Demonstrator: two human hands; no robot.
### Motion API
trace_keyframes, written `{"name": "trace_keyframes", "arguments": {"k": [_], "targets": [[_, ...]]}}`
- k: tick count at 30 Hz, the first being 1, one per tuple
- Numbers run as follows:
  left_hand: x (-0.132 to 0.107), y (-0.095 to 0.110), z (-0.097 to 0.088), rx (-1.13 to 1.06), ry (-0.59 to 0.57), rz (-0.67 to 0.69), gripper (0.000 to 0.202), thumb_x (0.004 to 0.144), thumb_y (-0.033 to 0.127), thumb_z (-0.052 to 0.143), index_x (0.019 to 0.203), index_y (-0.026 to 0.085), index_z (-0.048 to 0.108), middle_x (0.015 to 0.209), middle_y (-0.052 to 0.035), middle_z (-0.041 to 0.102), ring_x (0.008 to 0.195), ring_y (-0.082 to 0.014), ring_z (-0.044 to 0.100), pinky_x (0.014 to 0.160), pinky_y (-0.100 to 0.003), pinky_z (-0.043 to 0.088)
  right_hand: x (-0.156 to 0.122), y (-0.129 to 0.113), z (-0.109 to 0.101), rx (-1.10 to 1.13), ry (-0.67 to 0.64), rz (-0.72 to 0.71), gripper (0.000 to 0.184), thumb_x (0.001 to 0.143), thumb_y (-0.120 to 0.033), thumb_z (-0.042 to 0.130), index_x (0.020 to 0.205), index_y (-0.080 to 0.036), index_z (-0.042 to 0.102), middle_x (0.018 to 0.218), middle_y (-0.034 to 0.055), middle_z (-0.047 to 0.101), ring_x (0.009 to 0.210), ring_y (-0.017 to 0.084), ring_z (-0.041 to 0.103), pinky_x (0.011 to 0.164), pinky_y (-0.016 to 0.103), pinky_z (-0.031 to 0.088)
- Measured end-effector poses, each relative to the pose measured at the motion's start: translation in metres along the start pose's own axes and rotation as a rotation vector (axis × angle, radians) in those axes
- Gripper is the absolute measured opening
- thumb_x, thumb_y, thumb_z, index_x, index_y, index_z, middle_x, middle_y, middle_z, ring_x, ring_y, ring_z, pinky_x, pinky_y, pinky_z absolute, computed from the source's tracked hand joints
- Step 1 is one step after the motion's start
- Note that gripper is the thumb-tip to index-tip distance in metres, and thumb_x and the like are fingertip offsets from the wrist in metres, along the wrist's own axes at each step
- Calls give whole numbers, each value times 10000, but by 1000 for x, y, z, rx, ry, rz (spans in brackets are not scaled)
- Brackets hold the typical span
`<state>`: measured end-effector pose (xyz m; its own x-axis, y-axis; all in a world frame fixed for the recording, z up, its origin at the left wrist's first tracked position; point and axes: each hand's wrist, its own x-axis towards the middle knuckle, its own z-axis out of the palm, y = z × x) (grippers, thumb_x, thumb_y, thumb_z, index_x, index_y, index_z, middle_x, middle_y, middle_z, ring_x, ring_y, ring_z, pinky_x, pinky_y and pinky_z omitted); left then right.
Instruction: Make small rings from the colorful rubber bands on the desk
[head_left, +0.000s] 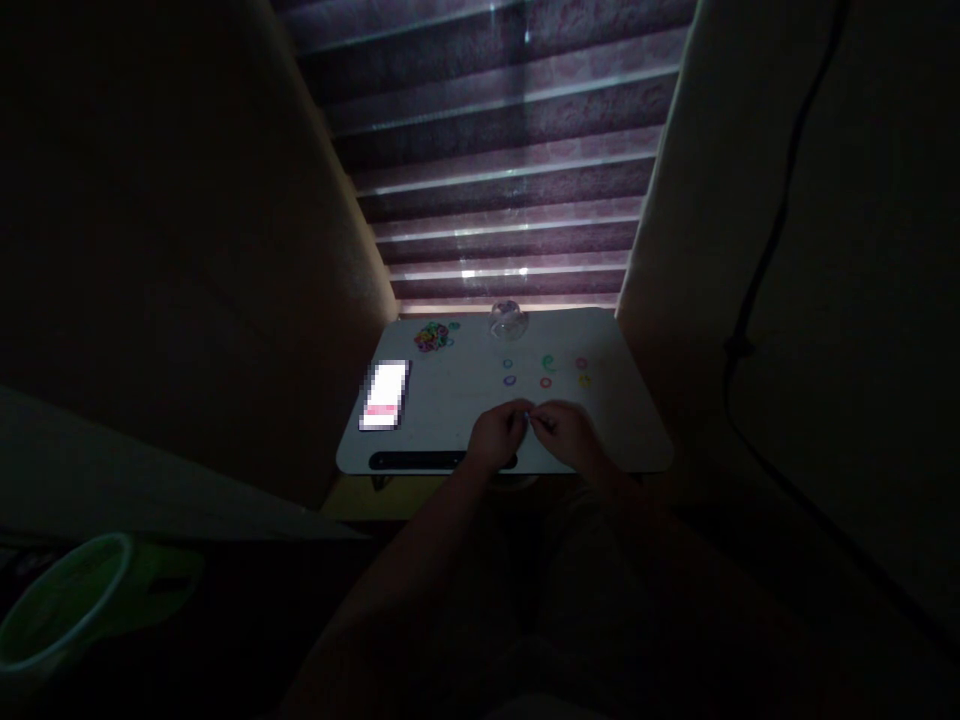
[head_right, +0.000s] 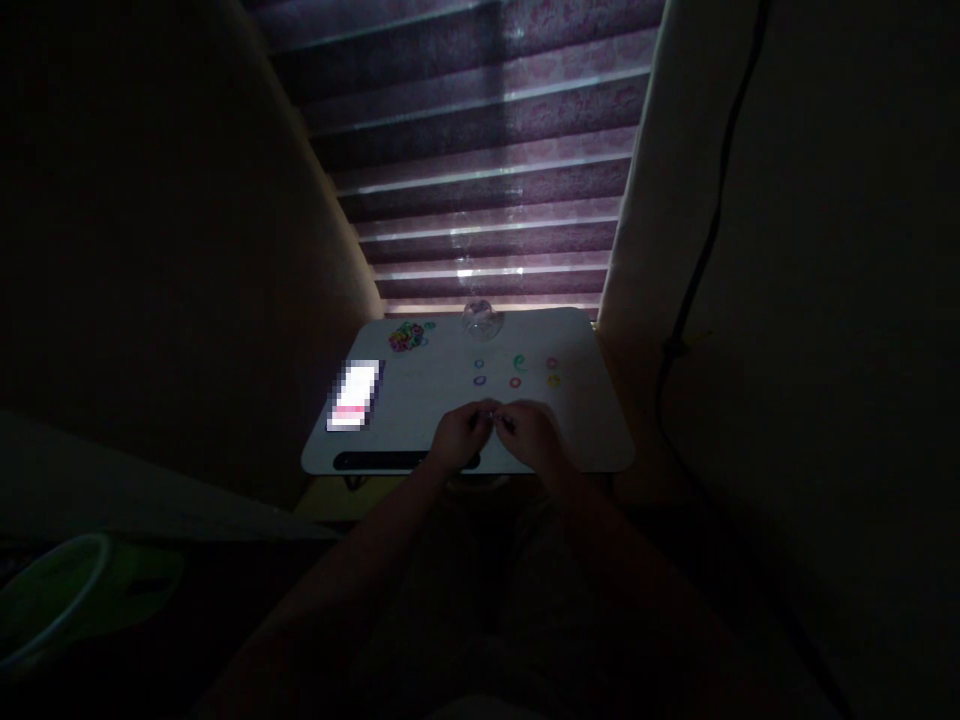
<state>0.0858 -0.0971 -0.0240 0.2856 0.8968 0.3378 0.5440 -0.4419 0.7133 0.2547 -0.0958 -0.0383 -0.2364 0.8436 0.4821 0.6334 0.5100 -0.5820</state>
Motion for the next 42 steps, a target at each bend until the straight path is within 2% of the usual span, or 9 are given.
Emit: {"name": "trace_keyframes", "arguments": {"k": [7, 15, 25, 31, 36, 42], "targets": [[-1, -1, -1, 26, 11, -31, 188, 846, 192, 589, 993, 202, 704, 889, -15, 738, 794, -156, 665, 780, -256, 513, 0, -2, 0, 1, 8, 27, 139, 837, -253, 602, 725, -198, 664, 703, 29, 663, 666, 159, 565, 654, 268, 408], [-1, -4, 0, -29, -1, -18, 157, 849, 247, 608, 981, 191, 670, 918, -27, 728, 815, -153, 658, 773, -257, 511, 1, -4, -1, -15, 13, 44, 167, 844, -277, 608, 705, -194, 650, 659, 22, 621, 631, 151, 529, 616, 267, 375], [-1, 0, 0, 28, -14, 31, 169, 866, 261, 583, 990, 198, 679, 846, -3, 700, 731, -134, 618, 698, -234, 467, 0, 0, 0, -21, 31, 38, 117, 862, -241, 572, 776, -196, 638, 732, 35, 620, 699, 169, 544, 659, 278, 392], [-3, -2, 2, 47, 0, -32, 142, 854, 290, 585, 895, 178, 663, 754, 5, 669, 643, -118, 558, 647, -221, 438, 0, -1, 0, -9, 45, 35, 74, 838, -212, 568, 795, -197, 627, 726, 29, 598, 690, 166, 535, 642, 274, 385], [-3, -4, 2, 42, -3, -44, 156, 846, 331, 590, 834, 182, 632, 703, 21, 634, 621, -112, 530, 609, -214, 416, 0, -1, 0, -17, 37, 42, 82, 811, -214, 590, 730, -208, 582, 671, 6, 561, 640, 153, 498, 606, 267, 357], [-2, -6, 1, 20, -14, -1, 115, 802, 282, 611, 758, 179, 585, 704, 24, 600, 641, -116, 522, 618, -224, 403, -1, -2, -1, -43, 27, 36, 72, 800, -211, 590, 731, -209, 567, 687, 8, 557, 657, 154, 501, 610, 261, 352]]}}
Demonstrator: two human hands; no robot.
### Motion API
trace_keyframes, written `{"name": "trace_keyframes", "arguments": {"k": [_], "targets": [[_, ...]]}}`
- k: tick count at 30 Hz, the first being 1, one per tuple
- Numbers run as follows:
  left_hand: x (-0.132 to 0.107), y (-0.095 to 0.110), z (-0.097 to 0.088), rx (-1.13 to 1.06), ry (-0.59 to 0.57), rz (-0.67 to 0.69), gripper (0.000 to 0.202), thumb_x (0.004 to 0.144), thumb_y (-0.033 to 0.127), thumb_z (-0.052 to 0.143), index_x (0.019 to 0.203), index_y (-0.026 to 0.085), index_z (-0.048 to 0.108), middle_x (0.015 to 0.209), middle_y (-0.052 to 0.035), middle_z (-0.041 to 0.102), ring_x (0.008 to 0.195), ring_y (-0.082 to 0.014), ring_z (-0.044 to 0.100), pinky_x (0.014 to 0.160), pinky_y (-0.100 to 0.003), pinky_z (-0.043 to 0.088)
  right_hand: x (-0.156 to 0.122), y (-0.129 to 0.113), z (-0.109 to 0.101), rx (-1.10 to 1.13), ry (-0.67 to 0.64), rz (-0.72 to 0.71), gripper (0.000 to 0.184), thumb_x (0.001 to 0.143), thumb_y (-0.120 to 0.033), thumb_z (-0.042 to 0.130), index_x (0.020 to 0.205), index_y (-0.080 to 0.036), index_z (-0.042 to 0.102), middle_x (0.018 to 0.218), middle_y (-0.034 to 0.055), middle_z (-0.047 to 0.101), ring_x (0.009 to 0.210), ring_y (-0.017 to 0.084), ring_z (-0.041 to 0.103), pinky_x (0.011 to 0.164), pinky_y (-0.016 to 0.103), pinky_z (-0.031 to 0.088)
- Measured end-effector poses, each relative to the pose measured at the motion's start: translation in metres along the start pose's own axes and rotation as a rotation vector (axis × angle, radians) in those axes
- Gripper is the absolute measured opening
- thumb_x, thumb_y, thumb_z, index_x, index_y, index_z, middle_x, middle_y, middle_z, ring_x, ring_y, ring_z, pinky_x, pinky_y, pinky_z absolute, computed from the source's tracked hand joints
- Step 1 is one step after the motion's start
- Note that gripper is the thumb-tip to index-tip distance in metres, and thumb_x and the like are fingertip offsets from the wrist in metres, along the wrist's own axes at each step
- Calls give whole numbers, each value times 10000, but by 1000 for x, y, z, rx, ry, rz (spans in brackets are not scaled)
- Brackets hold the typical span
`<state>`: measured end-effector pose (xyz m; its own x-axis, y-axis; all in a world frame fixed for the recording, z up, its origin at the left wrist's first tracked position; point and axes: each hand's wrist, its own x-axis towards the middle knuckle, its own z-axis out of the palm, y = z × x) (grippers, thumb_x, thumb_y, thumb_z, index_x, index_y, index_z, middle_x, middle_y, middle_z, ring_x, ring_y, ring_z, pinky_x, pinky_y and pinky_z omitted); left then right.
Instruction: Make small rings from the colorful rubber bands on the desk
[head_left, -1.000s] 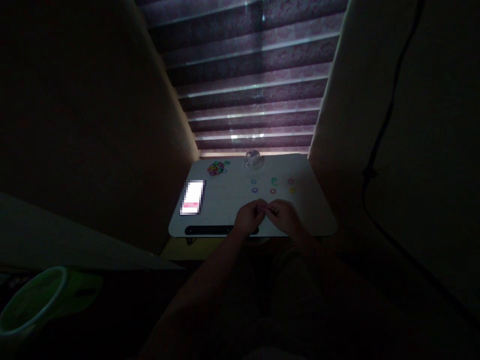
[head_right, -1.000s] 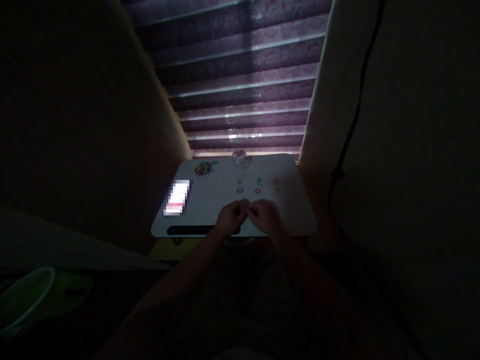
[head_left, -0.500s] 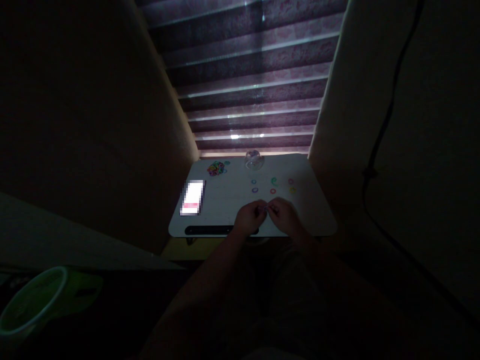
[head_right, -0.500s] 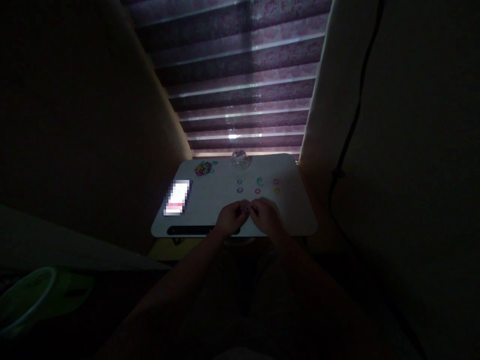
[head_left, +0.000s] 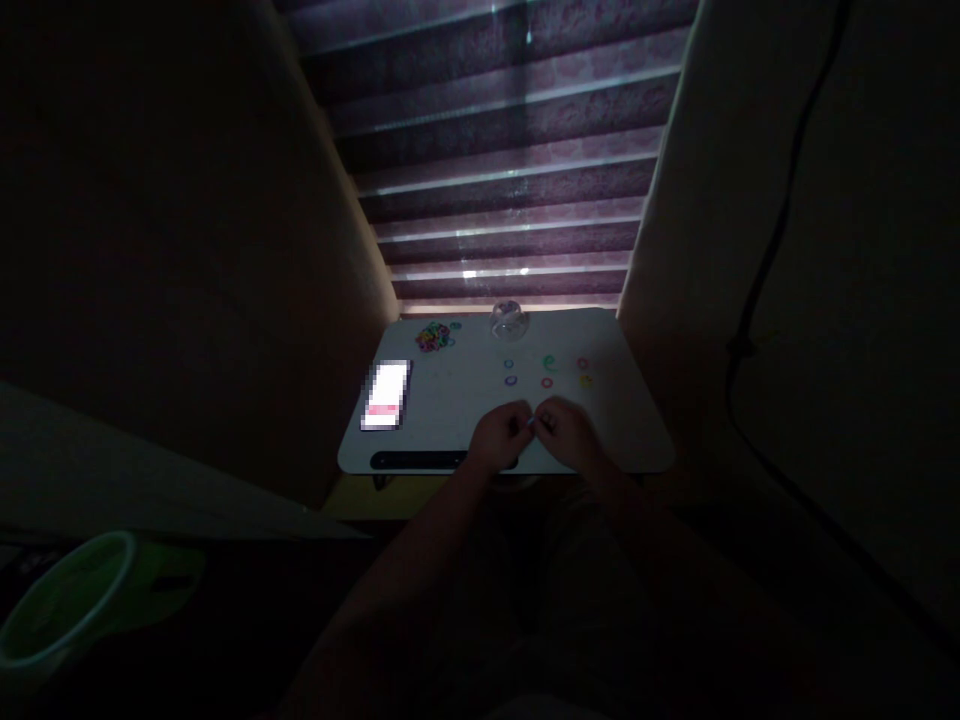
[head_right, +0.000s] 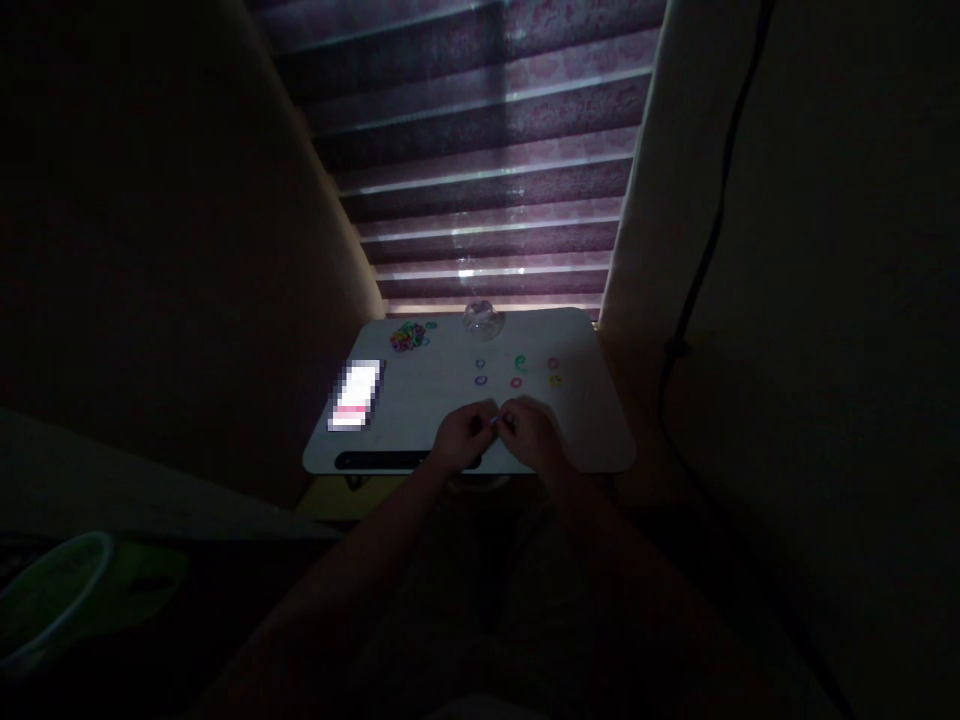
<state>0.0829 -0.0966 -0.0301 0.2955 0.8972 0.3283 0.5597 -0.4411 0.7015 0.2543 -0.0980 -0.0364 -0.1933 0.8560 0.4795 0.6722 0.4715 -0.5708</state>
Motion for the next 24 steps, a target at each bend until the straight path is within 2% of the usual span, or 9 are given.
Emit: {"name": "trace_keyframes", "arguments": {"k": [9, 14, 19, 22, 24], "targets": [[0, 0, -2, -57, -86, 97, 68, 747, 217, 594, 728, 186, 536, 773, 4, 607, 728, -139, 541, 719, -245, 436, 0, -6, -3, -33, -38, -18, 56, 759, -155, 563, 766, -207, 583, 723, 11, 562, 676, 157, 503, 642, 264, 355], [1, -2, -2, -111, -73, 161, 79, 737, 184, 587, 727, 183, 509, 802, 3, 606, 746, -136, 537, 731, -246, 439, 1, -7, -2, -71, -50, -20, 52, 761, -156, 562, 761, -206, 577, 725, 15, 558, 679, 161, 500, 643, 267, 349], [0, -6, 1, -94, -35, 132, 91, 711, 159, 583, 723, 184, 497, 745, 11, 576, 706, -136, 509, 705, -253, 434, 1, -7, -2, -97, -72, -45, 64, 776, -157, 549, 786, -205, 589, 757, 27, 574, 708, 170, 511, 657, 273, 345], [1, -6, 1, -175, -14, 169, 93, 710, 159, 569, 705, 181, 478, 802, -8, 602, 752, -142, 528, 737, -259, 437, 1, -7, -2, -95, -72, -53, 63, 777, -158, 548, 782, -206, 588, 747, 25, 572, 693, 167, 502, 646, 271, 336], [1, -5, 0, -217, 2, 147, 99, 713, 170, 568, 691, 180, 471, 788, -7, 601, 736, -137, 525, 718, -253, 431, 1, -6, -2, -101, -76, -68, 61, 775, -154, 547, 770, -206, 579, 738, 23, 566, 687, 165, 496, 641, 270, 327]]}}
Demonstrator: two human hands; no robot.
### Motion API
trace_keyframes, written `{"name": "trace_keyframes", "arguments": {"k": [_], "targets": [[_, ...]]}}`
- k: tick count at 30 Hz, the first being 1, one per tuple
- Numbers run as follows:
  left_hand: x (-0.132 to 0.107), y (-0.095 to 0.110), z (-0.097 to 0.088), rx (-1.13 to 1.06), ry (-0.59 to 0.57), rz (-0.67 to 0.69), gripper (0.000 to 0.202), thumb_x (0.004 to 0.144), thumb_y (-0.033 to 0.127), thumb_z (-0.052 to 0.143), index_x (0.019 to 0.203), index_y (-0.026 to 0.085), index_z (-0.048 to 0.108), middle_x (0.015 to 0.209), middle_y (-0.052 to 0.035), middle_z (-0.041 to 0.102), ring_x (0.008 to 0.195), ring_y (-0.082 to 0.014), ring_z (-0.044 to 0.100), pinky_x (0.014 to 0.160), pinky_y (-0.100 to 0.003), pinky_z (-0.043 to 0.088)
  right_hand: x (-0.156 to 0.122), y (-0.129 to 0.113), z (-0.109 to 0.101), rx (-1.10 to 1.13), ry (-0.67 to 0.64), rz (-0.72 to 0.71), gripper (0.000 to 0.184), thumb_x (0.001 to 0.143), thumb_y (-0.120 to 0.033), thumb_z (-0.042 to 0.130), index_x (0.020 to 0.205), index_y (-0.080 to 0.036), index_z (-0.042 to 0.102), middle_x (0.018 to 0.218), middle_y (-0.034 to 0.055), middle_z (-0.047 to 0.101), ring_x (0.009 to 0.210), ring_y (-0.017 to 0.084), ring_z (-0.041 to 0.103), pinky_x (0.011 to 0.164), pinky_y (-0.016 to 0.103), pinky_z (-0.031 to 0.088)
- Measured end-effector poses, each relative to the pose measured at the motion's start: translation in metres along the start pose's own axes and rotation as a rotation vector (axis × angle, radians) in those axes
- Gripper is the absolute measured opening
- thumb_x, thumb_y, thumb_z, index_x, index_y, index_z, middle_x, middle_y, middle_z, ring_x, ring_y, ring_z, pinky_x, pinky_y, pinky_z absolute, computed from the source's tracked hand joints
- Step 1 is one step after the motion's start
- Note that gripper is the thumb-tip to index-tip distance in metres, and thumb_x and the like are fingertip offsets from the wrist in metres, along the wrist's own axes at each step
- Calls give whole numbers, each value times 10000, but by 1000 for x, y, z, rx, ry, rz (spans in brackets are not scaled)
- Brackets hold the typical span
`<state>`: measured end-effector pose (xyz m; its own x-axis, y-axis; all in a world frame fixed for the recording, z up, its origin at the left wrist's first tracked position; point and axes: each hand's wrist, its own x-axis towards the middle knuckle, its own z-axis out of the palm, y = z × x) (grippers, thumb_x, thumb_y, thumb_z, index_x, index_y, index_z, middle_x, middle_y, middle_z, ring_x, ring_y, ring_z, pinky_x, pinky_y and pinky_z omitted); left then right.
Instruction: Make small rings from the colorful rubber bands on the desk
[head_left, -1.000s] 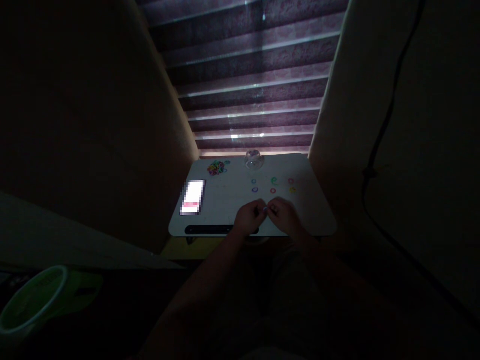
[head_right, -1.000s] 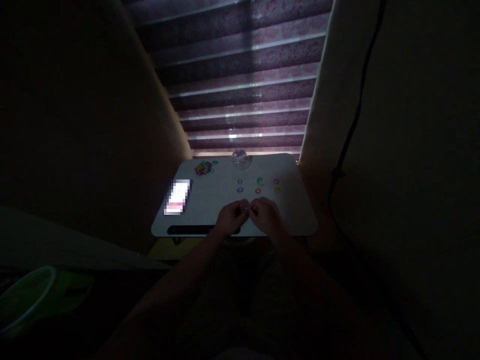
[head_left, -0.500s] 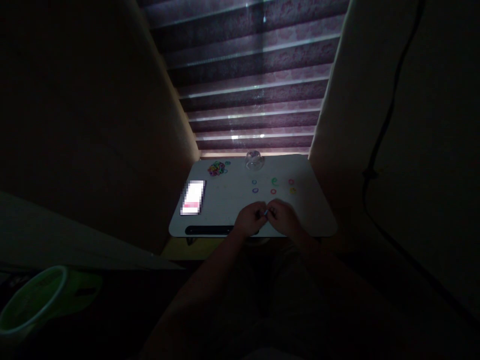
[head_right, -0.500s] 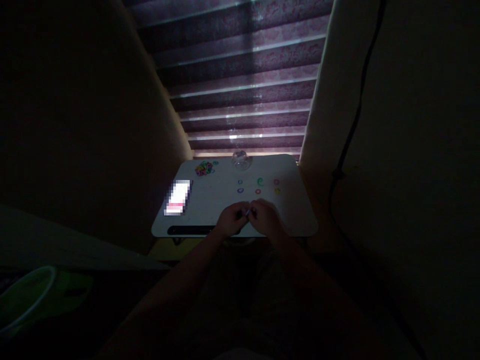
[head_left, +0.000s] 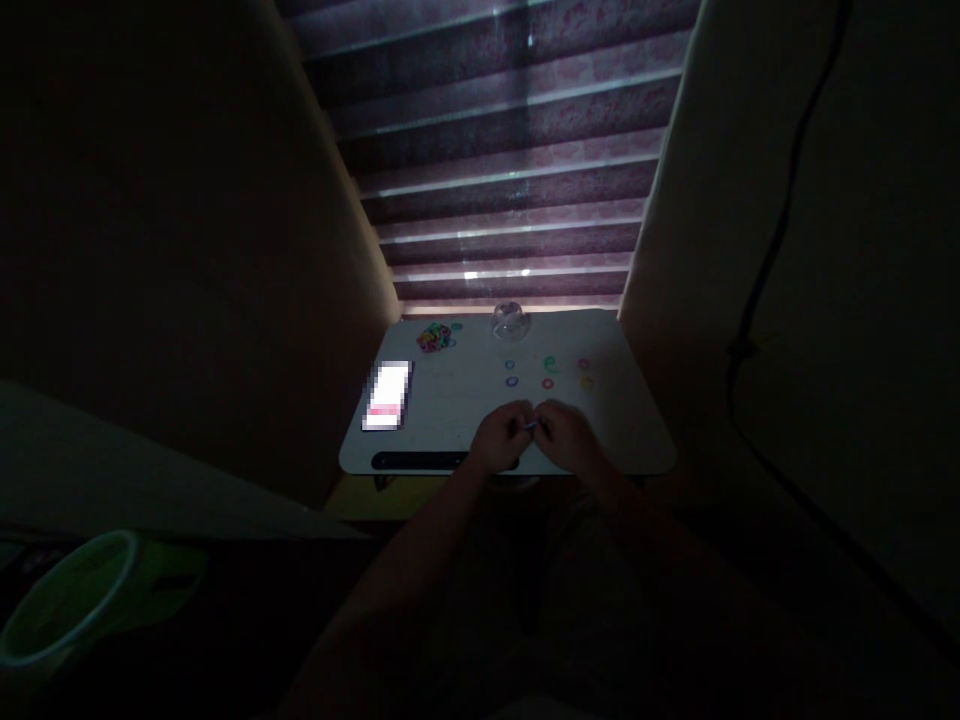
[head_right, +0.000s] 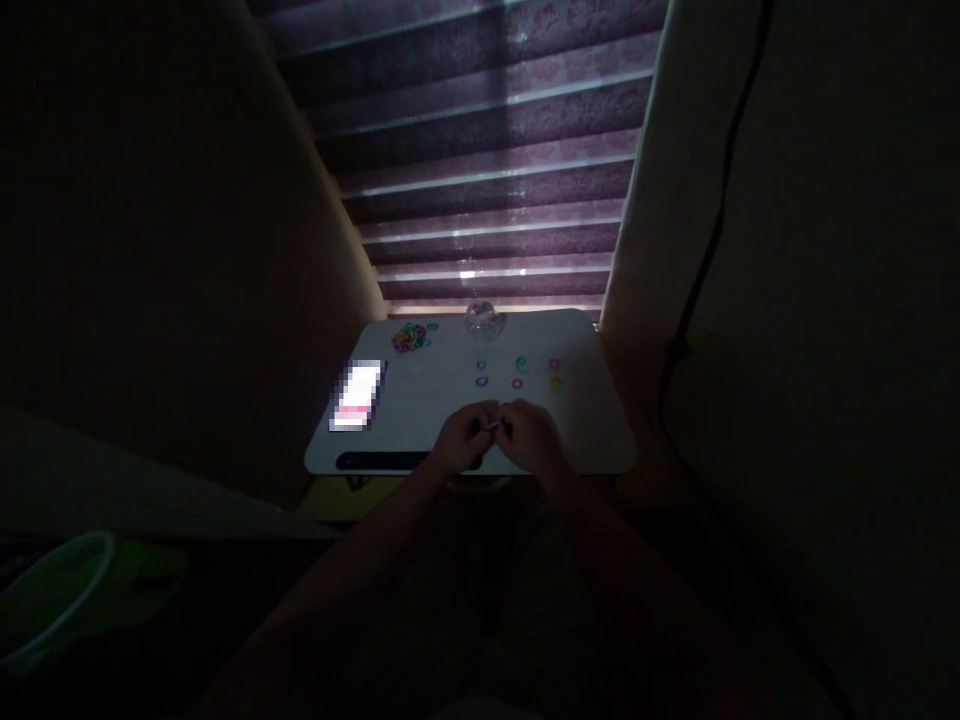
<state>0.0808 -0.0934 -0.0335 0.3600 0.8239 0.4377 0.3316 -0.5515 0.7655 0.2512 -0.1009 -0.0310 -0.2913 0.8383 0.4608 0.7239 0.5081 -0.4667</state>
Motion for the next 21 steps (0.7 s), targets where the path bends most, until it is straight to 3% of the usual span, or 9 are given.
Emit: {"name": "trace_keyframes", "arguments": {"k": [5, 11, 16, 21], "targets": [[-1, 3, -1, -47, 20, -140, 119, 760, 230, 571, 705, 178, 479, 742, 19, 602, 655, -107, 506, 636, -221, 404, 0, 1, 1, -28, -8, -14, 118, 781, -155, 535, 677, -204, 511, 687, 14, 534, 652, 152, 465, 614, 270, 290], [-2, 3, -2, 55, 40, -192, 163, 802, 312, 613, 760, 180, 526, 637, 51, 546, 575, -94, 485, 556, -207, 357, 0, 2, 1, -22, 0, 10, 130, 814, -203, 551, 689, -204, 516, 686, 13, 535, 650, 150, 477, 621, 269, 304], [-2, 2, 0, 104, 42, -185, 194, 818, 363, 635, 832, 183, 563, 686, 44, 593, 612, -97, 534, 582, -204, 391, -1, 2, -1, 18, 10, 20, 130, 826, -213, 554, 697, -206, 549, 686, 14, 544, 647, 153, 476, 611, 263, 317], [0, 6, 0, 162, 29, -171, 188, 798, 297, 665, 951, 195, 627, 768, 29, 661, 651, -100, 571, 637, -205, 441, -1, 3, 0, 56, 29, 29, 75, 795, -185, 565, 725, -206, 583, 705, 20, 570, 662, 161, 495, 625, 267, 342]]}}
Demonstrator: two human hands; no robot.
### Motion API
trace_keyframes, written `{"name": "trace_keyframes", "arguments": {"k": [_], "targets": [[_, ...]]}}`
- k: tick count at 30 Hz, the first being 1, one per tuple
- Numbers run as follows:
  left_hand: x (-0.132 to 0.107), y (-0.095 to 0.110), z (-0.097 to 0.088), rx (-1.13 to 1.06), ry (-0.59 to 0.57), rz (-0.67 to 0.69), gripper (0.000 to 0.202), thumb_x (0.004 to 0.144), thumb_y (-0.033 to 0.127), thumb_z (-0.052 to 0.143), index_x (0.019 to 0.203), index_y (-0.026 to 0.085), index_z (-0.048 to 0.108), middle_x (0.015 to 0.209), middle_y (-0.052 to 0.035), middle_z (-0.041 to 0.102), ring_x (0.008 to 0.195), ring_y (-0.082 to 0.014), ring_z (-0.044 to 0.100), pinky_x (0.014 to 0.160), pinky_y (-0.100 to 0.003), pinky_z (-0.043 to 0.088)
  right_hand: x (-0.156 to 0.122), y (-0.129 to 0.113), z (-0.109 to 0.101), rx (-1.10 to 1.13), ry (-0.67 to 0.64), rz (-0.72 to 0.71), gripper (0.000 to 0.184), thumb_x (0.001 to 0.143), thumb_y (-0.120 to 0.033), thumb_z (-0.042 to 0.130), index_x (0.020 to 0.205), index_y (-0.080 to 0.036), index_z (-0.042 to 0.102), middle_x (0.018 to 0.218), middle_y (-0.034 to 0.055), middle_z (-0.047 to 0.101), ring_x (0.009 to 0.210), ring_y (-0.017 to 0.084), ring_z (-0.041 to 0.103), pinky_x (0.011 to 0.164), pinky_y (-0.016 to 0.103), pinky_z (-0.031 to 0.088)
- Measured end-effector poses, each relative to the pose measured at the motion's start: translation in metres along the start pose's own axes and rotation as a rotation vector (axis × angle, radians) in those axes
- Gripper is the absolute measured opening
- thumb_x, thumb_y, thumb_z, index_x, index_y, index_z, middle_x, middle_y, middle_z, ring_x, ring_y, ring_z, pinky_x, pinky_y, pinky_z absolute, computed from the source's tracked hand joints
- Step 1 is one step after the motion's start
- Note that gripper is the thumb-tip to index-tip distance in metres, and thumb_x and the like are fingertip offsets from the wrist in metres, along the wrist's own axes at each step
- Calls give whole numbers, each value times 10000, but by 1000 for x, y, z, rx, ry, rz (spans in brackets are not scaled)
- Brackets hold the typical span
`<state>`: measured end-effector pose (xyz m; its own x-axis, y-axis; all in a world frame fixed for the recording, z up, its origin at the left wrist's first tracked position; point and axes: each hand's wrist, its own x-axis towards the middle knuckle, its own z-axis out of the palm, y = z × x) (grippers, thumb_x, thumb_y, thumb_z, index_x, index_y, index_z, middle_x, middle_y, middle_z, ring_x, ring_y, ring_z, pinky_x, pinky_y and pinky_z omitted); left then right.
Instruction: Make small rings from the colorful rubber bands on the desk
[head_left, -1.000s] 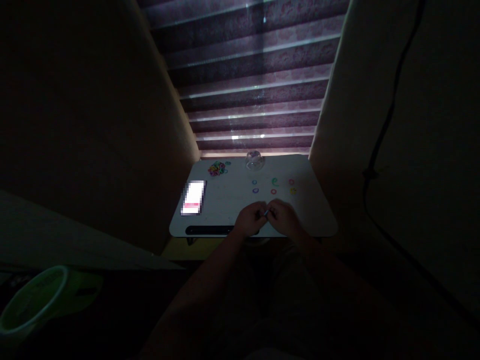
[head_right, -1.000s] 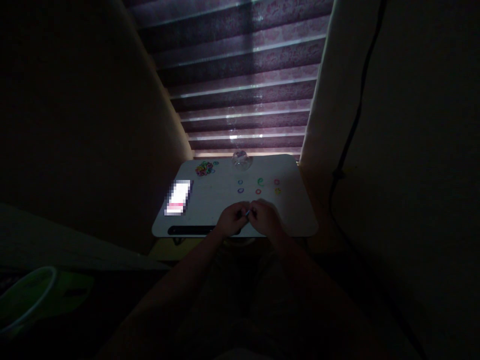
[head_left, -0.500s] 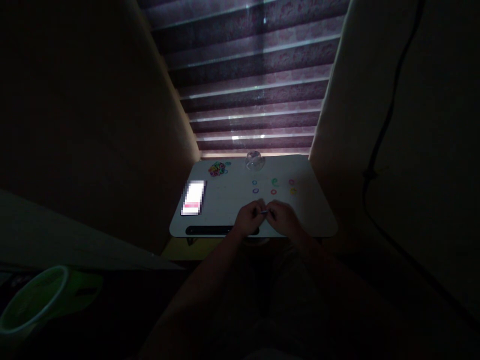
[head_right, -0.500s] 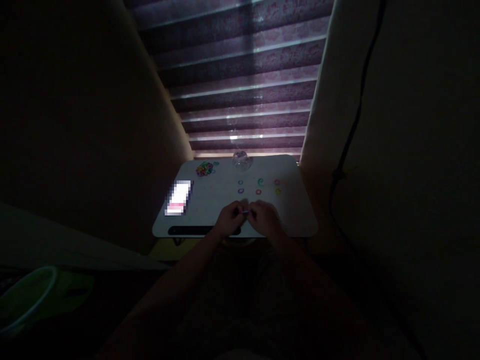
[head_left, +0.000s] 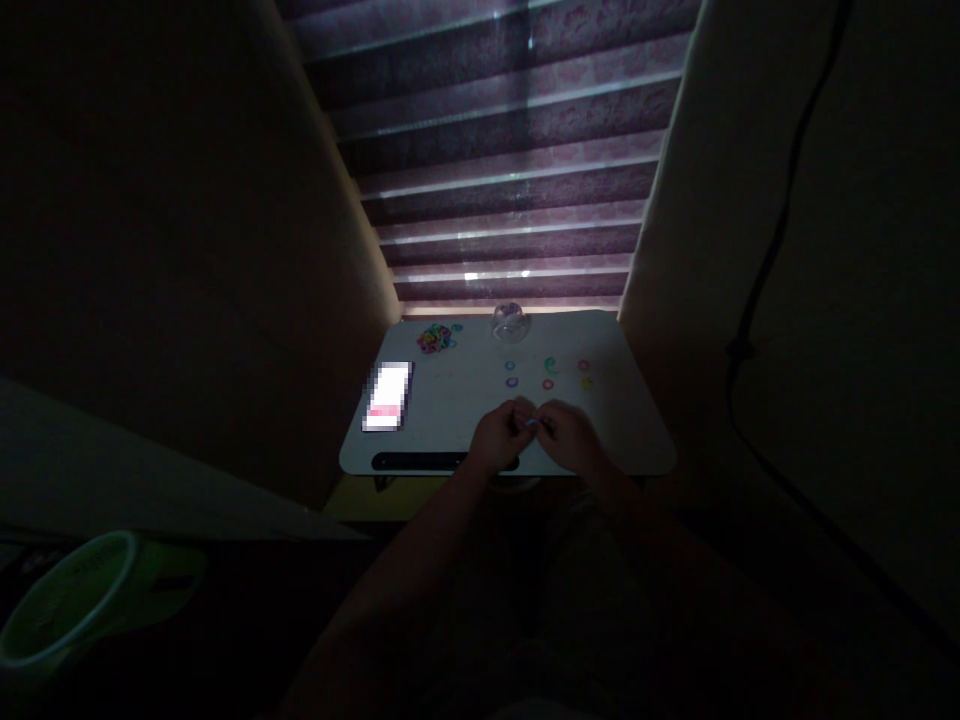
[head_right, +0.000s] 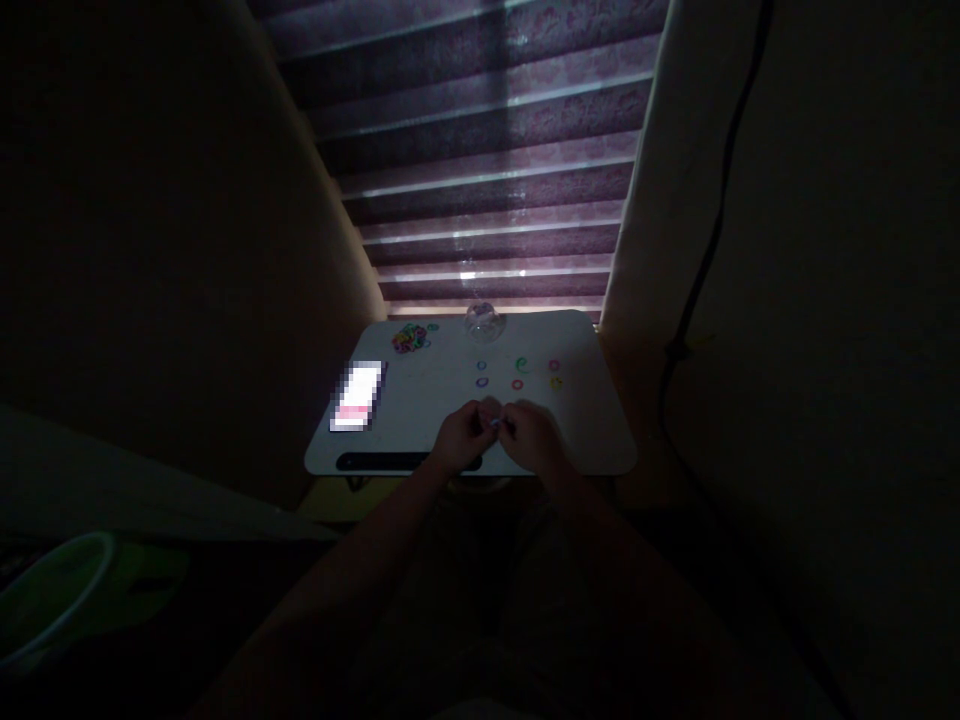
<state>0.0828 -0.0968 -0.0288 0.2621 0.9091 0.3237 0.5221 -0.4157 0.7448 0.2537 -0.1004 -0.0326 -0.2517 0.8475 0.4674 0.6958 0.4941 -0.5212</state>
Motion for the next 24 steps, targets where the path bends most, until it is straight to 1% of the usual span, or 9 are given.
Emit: {"name": "trace_keyframes", "arguments": {"k": [4, 10, 13, 16, 20, 24], "targets": [[1, 2, 0, 15, -19, 27, 184, 787, 242, 669, 966, 202, 654, 787, 23, 681, 670, -105, 590, 656, -205, 457, 0, 2, 1, 27, 12, 4, 56, 780, -177, 565, 749, -206, 602, 716, 21, 580, 662, 163, 503, 623, 267, 351], [0, 1, 1, 16, -34, 22, 179, 778, 223, 673, 953, 196, 654, 764, 23, 672, 656, -105, 581, 640, -201, 446, 0, 2, 2, 20, 14, 20, 62, 795, -190, 559, 745, -207, 593, 709, 18, 567, 668, 163, 502, 625, 267, 346], [0, 2, 0, 35, -28, -5, 117, 804, 259, 655, 895, 186, 645, 745, 19, 659, 644, -106, 564, 631, -205, 434, 0, 2, 1, 37, 8, 29, 66, 792, -190, 559, 732, -206, 578, 689, 9, 551, 649, 157, 495, 614, 265, 343], [0, 4, -1, 39, -18, -44, 129, 823, 300, 638, 876, 182, 640, 719, 21, 645, 625, -106, 546, 614, -208, 418, 0, 2, 1, 50, 18, 17, 30, 766, -181, 575, 765, -205, 591, 699, 7, 563, 652, 155, 500, 612, 263, 345], [0, 4, -1, 17, 16, -65, 140, 822, 310, 634, 864, 177, 639, 689, 26, 626, 596, -100, 522, 597, -207, 403, 0, 2, 1, 58, 16, 2, 70, 762, -186, 584, 821, -211, 610, 712, 4, 577, 665, 156, 504, 621, 260, 355], [0, 3, 0, -9, 31, -69, 142, 824, 315, 631, 865, 179, 638, 690, 31, 621, 594, -99, 520, 597, -207, 402, 0, 2, 1, 45, 6, 8, 21, 778, -199, 580, 773, -211, 596, 697, 7, 572, 662, 157, 499, 613, 259, 351]]}}
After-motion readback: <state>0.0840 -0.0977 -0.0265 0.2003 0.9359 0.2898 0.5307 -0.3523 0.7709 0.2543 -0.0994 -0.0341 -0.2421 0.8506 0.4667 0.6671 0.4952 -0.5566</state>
